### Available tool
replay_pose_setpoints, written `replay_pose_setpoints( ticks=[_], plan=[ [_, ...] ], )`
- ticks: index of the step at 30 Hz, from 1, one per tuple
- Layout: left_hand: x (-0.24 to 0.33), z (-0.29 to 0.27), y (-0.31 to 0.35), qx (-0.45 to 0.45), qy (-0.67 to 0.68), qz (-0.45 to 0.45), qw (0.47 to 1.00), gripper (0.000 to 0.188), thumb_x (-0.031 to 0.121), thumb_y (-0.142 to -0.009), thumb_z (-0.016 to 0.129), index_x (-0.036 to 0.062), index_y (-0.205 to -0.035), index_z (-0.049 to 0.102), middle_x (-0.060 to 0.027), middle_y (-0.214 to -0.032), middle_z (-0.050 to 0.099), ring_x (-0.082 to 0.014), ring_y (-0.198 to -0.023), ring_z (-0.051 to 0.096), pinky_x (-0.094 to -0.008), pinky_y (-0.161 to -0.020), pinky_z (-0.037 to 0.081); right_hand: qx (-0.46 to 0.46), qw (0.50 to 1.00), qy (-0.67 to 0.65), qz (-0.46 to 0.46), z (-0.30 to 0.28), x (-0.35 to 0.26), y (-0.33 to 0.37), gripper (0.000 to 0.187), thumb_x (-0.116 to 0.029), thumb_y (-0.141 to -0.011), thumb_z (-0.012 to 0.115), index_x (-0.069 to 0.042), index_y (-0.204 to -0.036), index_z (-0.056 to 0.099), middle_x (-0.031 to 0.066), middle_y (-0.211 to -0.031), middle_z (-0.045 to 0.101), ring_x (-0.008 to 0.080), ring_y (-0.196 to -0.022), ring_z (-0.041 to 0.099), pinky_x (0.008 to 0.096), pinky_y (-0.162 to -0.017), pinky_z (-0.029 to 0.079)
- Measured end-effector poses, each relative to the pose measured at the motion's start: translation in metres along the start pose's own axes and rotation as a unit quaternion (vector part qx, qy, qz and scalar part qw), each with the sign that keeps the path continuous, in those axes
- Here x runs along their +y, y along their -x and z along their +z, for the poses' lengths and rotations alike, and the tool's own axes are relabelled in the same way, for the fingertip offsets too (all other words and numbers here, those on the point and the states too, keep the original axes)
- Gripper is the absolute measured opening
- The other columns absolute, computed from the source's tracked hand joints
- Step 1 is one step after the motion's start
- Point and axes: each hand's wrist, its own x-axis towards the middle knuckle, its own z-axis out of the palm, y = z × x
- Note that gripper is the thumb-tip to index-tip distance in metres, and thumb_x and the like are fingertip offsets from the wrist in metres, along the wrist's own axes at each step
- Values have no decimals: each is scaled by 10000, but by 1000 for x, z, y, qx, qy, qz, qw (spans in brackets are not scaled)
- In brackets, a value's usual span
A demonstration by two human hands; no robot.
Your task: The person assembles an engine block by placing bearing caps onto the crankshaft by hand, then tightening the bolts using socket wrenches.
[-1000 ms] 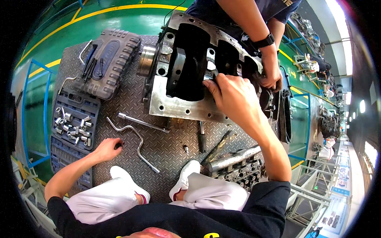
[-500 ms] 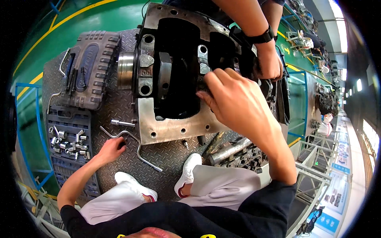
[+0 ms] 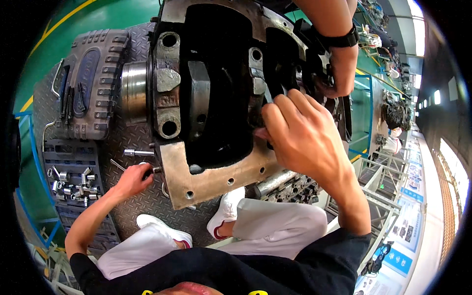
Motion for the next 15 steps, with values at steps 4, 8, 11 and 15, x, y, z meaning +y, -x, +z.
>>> replay_pose_setpoints(
  ticks=[4, 8, 11, 15],
  plan=[
    [1, 3, 3, 6, -11, 12, 1000, 282, 255, -889, 652, 17, -1039, 632, -214, -919, 687, -425, -865, 662, -507, -769, 531, -50, 995, -62, 62, -7, -8, -1, 219, -130, -851, 694, -10, -837, 512, 132, -776, 552, 320, -740, 571, 413, -633, 468],
    [3, 2, 4, -1, -22, 20, 1000, 303, 263, -886, 656, 13, -1056, 632, -214, -915, 689, -422, -876, 663, -510, -772, 533, -30, 977, -119, 173, -6, -21, 0, 269, -188, -972, 589, -3, -799, 496, 196, -672, 569, 419, -645, 578, 493, -606, 455],
    [-1, 11, 6, 1, -41, 36, 998, 301, 262, -885, 657, 13, -1051, 631, -215, -913, 692, -422, -868, 666, -513, -765, 534, -21, 963, -118, 241, 0, -27, -8, 373, -267, -1014, 537, -2, -753, 527, 220, -637, 596, 464, -607, 582, 535, -597, 450],
    [6, 6, 9, -13, -86, 53, 995, 283, 258, -881, 662, 12, -1014, 625, -217, -904, 696, -425, -848, 667, -517, -748, 535, -71, 959, -72, 265, -15, -28, -4, 447, -367, -1007, 555, -12, -736, 574, 227, -642, 614, 455, -635, 613, 561, -610, 466]
  ],
)
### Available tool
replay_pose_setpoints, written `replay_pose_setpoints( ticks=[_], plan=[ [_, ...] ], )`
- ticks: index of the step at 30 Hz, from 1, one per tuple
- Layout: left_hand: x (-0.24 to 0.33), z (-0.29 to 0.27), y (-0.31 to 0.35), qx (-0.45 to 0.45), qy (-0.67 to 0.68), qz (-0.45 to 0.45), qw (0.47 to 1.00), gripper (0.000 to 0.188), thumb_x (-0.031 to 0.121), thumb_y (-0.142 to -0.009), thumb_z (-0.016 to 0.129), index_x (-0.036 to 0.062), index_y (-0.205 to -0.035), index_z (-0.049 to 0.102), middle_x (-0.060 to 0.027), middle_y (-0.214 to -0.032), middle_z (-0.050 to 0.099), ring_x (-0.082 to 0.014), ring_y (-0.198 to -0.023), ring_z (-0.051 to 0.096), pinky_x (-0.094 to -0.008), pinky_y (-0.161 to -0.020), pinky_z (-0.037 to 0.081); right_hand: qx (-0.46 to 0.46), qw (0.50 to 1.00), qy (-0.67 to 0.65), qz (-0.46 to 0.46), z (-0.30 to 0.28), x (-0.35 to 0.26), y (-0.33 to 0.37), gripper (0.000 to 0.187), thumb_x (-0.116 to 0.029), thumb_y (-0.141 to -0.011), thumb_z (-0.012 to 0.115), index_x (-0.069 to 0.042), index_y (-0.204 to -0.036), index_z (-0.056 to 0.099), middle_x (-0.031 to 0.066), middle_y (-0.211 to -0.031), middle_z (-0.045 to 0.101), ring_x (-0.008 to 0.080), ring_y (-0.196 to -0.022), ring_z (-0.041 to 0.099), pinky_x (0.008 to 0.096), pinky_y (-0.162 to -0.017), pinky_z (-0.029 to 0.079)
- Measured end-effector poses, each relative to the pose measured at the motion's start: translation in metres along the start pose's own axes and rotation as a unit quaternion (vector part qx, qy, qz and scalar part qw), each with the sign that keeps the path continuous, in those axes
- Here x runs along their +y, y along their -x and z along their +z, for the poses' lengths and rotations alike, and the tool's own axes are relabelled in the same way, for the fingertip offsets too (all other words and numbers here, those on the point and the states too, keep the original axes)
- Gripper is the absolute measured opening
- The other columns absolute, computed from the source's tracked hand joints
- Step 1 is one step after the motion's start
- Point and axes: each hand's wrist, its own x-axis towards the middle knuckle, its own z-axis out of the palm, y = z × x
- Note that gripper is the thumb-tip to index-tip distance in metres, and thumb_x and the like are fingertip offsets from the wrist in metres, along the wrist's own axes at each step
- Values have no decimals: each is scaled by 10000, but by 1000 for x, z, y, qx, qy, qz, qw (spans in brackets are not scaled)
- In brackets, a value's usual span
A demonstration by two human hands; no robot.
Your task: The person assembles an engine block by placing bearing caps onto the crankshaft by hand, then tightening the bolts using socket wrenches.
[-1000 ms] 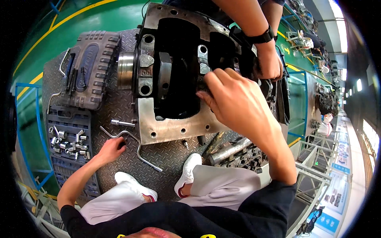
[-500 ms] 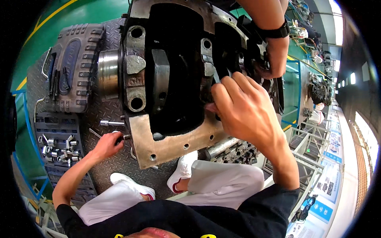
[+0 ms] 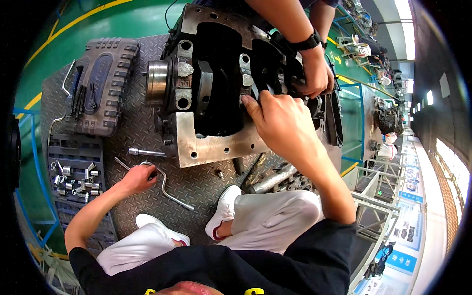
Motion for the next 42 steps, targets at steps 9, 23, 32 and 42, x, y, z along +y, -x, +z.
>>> replay_pose_setpoints(
  ticks=[9, 23, 32, 42],
  plan=[
    [0, 3, 14, 32, -1, 23, 999, 255, 239, -856, 669, 23, -981, 618, -234, -875, 687, -452, -811, 657, -540, -706, 532, 52, 998, -23, -13, 12, 1, 6, 384, -306, -994, 557, 30, -819, 615, 241, -746, 655, 430, -734, 658, 519, -673, 523],
    [7, -7, 31, 17, -18, -21, 999, 228, 229, -866, 662, 38, -988, 640, -231, -888, 696, -450, -863, 661, -541, -747, 531, 87, 966, -65, -233, 12, 24, 21, 481, -18, -715, 719, -33, -1179, 591, 129, -1197, 558, 320, -1130, 573, 401, -931, 522],
    [4, -8, 34, -3, -38, -35, 999, 265, 260, -855, 674, 45, -1008, 644, -233, -865, 692, -447, -859, 660, -536, -749, 531, 154, 976, -135, -74, 28, 19, 15, 344, -327, -943, 646, 0, -1044, 621, 192, -893, 674, 376, -888, 664, 451, -764, 524],
    [10, -10, 32, -1, -70, -9, 998, 283, 256, -827, 687, 58, -1028, 662, -218, -866, 705, -435, -855, 672, -531, -762, 539, 171, 963, -159, -138, 13, 25, 23, 236, -132, -865, 648, 13, -1049, 617, 174, -942, 622, 383, -923, 631, 467, -813, 507]
  ],
)
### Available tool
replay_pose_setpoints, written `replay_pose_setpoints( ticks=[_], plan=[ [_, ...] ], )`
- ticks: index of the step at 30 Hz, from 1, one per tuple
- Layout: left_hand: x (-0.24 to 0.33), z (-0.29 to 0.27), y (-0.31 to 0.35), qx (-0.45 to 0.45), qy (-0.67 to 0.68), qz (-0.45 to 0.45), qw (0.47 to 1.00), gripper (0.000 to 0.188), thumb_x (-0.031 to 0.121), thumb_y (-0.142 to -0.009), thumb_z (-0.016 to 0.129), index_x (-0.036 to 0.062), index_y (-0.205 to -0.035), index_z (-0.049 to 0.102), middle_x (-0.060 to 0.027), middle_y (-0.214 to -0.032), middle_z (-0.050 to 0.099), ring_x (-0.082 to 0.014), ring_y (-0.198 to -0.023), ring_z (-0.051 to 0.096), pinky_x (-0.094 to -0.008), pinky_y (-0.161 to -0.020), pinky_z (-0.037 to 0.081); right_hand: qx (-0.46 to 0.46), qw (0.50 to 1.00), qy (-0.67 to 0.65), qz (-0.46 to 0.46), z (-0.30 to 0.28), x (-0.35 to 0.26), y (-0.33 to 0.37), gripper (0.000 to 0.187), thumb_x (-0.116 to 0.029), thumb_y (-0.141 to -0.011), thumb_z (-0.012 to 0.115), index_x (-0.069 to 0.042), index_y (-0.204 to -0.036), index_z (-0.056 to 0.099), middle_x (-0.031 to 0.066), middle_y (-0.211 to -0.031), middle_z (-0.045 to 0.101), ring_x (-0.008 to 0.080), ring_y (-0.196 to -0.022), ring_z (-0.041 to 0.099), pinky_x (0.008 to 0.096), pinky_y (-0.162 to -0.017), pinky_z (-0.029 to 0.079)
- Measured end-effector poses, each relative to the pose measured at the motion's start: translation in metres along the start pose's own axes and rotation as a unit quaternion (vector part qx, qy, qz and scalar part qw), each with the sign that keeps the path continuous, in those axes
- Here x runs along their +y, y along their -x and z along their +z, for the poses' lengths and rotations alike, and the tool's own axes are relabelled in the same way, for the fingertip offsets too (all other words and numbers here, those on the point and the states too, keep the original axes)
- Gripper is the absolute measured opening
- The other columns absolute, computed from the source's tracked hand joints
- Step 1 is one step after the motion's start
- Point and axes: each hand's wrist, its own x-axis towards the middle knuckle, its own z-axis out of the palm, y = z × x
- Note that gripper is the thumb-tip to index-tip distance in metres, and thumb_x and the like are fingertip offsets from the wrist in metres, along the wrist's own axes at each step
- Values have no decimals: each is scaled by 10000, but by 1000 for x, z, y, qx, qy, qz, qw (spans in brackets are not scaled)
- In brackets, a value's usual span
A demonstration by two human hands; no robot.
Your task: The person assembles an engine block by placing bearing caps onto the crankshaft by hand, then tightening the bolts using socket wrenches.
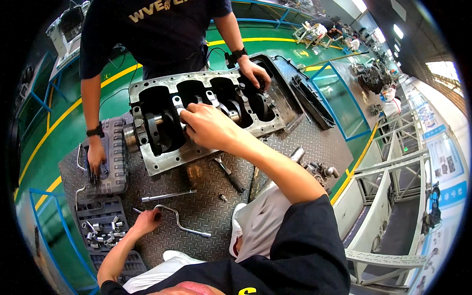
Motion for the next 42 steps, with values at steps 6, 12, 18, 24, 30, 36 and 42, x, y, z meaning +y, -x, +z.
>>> replay_pose_setpoints(
  ticks=[6, 12, 18, 24, 30, 36, 42],
  plan=[
    [-1, 7, 1, -16, -4, -15, 1000, 289, 276, -836, 669, 87, -1055, 668, -228, -870, 706, -443, -871, 674, -533, -781, 545, 6, 1000, -25, 3, -4, -1, 8, 262, -132, -876, 645, 0, -1101, 621, 164, -960, 618, 370, -925, 633, 457, -806, 507],
    [14, 1, 11, -61, -45, -54, 996, 341, 325, -833, 659, 86, -1076, 663, -241, -914, 706, -443, -893, 678, -536, -786, 547, 132, 991, -6, 35, -16, 43, 7, 236, -232, -882, 707, -89, -1066, 678, 119, -960, 681, 308, -860, 685, 412, -760, 550],
    [-1, 16, 11, -41, -32, -43, 998, 388, 349, -832, 668, 77, -1109, 663, -240, -935, 707, -438, -902, 680, -535, -792, 546, 114, 944, 97, 294, -4, 197, 34, 520, -413, -882, 701, -9, -1206, 651, 262, -1037, 693, 434, -977, 674, 494, -878, 541],
    [-1, 13, 30, -42, -35, -70, 996, 407, 363, -866, 645, 75, -1153, 654, -254, -993, 699, -451, -952, 665, -540, -822, 536, 162, 959, 6, 233, -36, 193, 12, 355, -313, -895, 727, 32, -976, 732, 186, -782, 712, 268, -767, 706, 393, -746, 564],
    [-4, 16, 34, -40, -30, -99, 994, 378, 367, -852, 646, 79, -1096, 666, -248, -974, 704, -449, -941, 670, -540, -836, 539, 187, 959, -58, 202, -74, 211, 34, 350, -288, -941, 666, 51, -865, 701, 165, -659, 670, 189, -579, 651, 360, -559, 499],
    [-11, 22, 32, -47, -27, -67, 996, 397, 387, -851, 628, 110, -1132, 670, -235, -1011, 707, -430, -963, 674, -526, -851, 541, 208, 957, -19, 201, -56, 206, 47, 310, -254, -905, 681, 54, -929, 703, 183, -730, 699, 202, -657, 681, 365, -623, 531],
    [-19, 30, 32, -90, -70, -101, 988, 497, 461, -864, 597, 151, -1249, 642, -229, -1061, 710, -428, -998, 678, -529, -885, 544, 204, 950, -67, 227, -52, 185, 45, 373, -270, -897, 708, 73, -1043, 708, 191, -845, 741, 193, -789, 713, 358, -733, 553]
  ],
)
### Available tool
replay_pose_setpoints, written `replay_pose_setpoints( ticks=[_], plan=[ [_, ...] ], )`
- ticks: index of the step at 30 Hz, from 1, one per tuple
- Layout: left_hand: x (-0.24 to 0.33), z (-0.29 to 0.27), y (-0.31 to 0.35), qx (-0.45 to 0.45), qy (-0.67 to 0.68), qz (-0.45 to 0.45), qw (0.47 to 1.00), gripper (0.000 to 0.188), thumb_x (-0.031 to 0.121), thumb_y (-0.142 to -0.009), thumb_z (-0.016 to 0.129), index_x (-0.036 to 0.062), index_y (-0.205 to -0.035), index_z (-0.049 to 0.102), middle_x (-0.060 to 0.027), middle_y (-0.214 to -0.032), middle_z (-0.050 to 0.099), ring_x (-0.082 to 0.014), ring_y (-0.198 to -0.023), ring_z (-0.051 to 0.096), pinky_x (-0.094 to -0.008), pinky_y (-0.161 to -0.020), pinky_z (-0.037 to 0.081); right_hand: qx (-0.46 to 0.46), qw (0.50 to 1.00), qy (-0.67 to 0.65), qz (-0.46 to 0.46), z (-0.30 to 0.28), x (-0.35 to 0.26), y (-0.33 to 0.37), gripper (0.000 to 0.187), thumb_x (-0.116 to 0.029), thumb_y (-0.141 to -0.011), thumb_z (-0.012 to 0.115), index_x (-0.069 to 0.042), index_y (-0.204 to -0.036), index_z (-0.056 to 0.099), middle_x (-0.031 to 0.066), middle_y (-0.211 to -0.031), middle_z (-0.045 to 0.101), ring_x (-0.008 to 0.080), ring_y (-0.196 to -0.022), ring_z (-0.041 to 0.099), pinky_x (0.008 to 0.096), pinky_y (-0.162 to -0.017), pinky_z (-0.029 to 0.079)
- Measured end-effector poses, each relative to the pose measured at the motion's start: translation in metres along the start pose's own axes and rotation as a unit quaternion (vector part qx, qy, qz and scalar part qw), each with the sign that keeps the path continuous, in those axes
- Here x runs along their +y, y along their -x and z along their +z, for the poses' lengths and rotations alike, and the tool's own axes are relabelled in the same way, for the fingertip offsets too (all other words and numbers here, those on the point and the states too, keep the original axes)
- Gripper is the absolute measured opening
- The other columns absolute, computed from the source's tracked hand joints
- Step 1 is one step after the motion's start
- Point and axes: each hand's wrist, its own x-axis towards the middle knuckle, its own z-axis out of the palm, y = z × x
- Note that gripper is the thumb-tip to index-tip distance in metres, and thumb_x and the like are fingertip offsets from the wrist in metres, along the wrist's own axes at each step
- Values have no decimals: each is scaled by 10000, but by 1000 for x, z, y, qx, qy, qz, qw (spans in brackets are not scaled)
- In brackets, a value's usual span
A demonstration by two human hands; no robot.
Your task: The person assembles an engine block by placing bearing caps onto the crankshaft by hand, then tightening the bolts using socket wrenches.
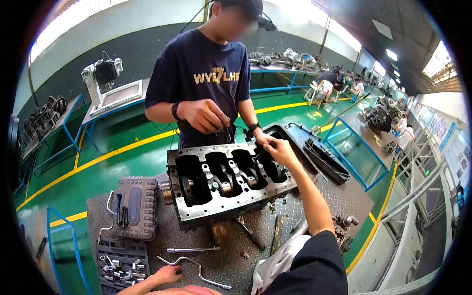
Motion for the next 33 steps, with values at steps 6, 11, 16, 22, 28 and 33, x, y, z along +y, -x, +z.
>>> replay_pose_setpoints(
  ticks=[6, 11, 16, 22, 28, 33],
  plan=[
    [-10, 5, -5, -5, -2, -1, 1000, 506, 472, -869, 588, 144, -1251, 637, -233, -1064, 709, -429, -1003, 676, -528, -887, 542, -4, 1000, -6, 6, 4, -5, -3, 439, -319, -897, 712, 53, -1130, 699, 210, -898, 740, 212, -831, 712, 367, -788, 546],
    [-14, 8, -10, 2, 0, 11, 1000, 507, 480, -873, 581, 133, -1239, 636, -235, -1063, 707, -433, -999, 675, -530, -884, 540, 5, 996, 59, 62, 6, 21, -5, 357, -306, -925, 678, 36, -1011, 732, 183, -809, 732, 236, -762, 713, 378, -731, 542],
    [-20, 12, -16, 7, 4, 24, 1000, 510, 488, -878, 574, 122, -1227, 634, -237, -1062, 706, -437, -996, 673, -532, -880, 538, -7, 989, 111, 102, 6, 34, -3, 415, -376, -928, 658, 21, -1017, 739, 217, -844, 732, 318, -813, 735, 421, -768, 554],
    [-21, 19, -13, 13, 16, 25, 999, 513, 497, -883, 568, 114, -1219, 633, -231, -1062, 705, -437, -993, 671, -532, -874, 536, -20, 993, 78, 82, 8, 6, -8, 518, -444, -899, 670, 64, -990, 719, 325, -899, 684, 451, -923, 697, 495, -822, 559],
    [-5, -8, -10, 13, -6, 40, 999, 489, 480, -875, 618, 121, -1202, 668, -206, -1036, 716, -410, -968, 684, -503, -855, 546, -6, 997, 58, 55, 6, 7, -9, 483, -429, -906, 677, 39, -1020, 717, 320, -920, 687, 438, -929, 699, 491, -828, 554],
    [0, -12, 4, 9, 18, 19, 1000, 442, 448, -877, 628, 105, -1154, 669, -222, -1044, 711, -428, -983, 673, -526, -858, 540, -27, 994, 82, 68, 6, 13, -3, 429, -409, -897, 691, -26, -1088, 719, 288, -921, 703, 426, -903, 707, 488, -806, 559]
  ],
)
